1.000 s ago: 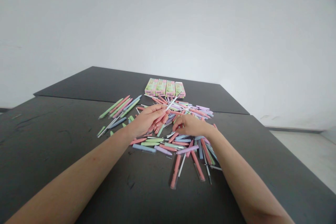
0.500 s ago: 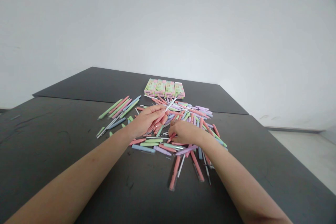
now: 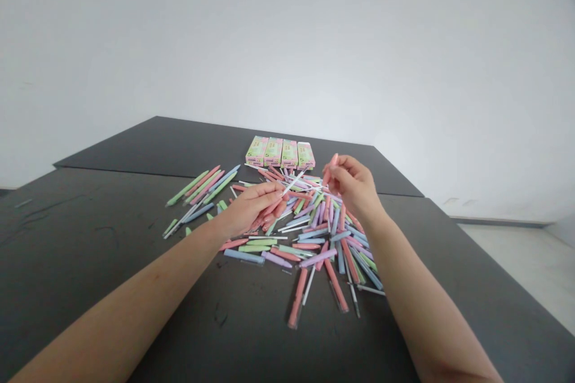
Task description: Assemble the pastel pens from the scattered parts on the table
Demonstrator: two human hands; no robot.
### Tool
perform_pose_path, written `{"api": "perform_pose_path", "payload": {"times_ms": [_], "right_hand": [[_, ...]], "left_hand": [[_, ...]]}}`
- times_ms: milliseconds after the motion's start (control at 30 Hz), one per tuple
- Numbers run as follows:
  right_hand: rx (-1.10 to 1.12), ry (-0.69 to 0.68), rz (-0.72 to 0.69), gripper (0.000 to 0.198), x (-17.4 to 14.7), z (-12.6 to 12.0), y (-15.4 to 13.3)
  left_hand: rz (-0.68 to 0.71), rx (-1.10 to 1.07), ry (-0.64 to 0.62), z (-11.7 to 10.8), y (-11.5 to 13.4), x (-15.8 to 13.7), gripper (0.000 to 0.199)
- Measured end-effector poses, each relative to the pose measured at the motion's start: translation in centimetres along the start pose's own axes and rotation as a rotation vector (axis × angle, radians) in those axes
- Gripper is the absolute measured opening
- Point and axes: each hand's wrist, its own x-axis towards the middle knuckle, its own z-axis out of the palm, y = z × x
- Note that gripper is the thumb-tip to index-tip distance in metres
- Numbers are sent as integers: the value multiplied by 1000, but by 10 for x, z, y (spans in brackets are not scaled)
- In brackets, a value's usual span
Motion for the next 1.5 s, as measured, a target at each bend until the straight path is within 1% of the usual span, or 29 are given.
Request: {"api": "perform_pose_path", "payload": {"times_ms": [67, 167, 267, 400, 767, 1000, 1167, 1267, 1500], "right_hand": [[149, 77, -40, 12, 0, 1, -6], [223, 115, -104, 18, -1, 5, -14], [215, 109, -148, 18, -4, 7, -19], [177, 89, -175, 19, -6, 8, -23], [130, 17, -212, 19, -9, 11, -19], [48, -105, -163, 17, -12, 15, -19], [45, -195, -112, 18, -13, 19, -17], [55, -209, -89, 19, -14, 19, -15], [66, -235, -52, 21, -16, 18, -14]], "left_hand": [[-7, 6, -10, 0, 0, 0, 24], [-27, 39, -20, 1, 1, -1, 24], [-48, 55, -27, 2, 2, -2, 24], [-67, 26, -34, 5, 5, -3, 20], [-57, 13, -36, 7, 6, -2, 19], [-48, 76, -24, 5, 4, -2, 21], [-18, 176, -7, 6, 7, -2, 22], [-13, 234, -6, 8, 10, -1, 24], [32, 277, -16, 6, 8, 0, 26]]}}
